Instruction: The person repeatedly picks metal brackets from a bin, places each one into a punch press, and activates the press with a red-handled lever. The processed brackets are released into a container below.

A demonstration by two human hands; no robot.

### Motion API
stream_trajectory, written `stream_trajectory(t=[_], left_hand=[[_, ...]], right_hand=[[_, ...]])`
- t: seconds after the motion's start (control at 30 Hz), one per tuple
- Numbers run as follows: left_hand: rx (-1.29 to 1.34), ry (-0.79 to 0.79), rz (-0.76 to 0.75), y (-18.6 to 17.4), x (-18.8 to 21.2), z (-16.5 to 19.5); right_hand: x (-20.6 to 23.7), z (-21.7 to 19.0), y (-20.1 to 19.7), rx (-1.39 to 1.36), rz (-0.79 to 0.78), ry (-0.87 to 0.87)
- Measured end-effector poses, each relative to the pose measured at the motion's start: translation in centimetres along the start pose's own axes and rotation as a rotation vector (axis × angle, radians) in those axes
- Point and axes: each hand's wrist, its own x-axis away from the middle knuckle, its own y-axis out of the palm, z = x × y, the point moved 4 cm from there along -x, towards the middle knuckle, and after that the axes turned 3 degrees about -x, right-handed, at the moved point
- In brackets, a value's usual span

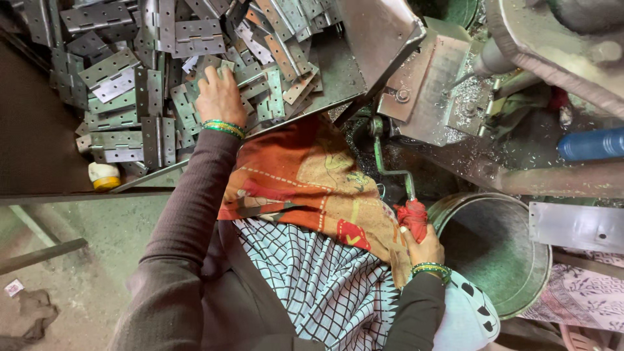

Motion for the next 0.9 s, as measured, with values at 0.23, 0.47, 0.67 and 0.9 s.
stream_trajectory(t=[0.23,0.47,0.67,0.9], left_hand=[[0.026,-0.031,0.249,-1.3,1.4,-3.2],[0.136,-0.131,-0.105,-0.7,-0.7,-5.5],[0.261,-0.161,-0.007,-1.8,1.3,-6.2],[0.747,-0.086,0.292,-4.9,3.4,-3.6]], right_hand=[[-0.1,0.2,0.2,0.022,-0.005,-0.006],[-0.4,0.3,0.3,0.011,-0.024,0.013],[-0.6,0.8,0.6,0.052,0.015,-0.03],[-0.4,0.4,0.2,0.002,0.026,-0.032]])
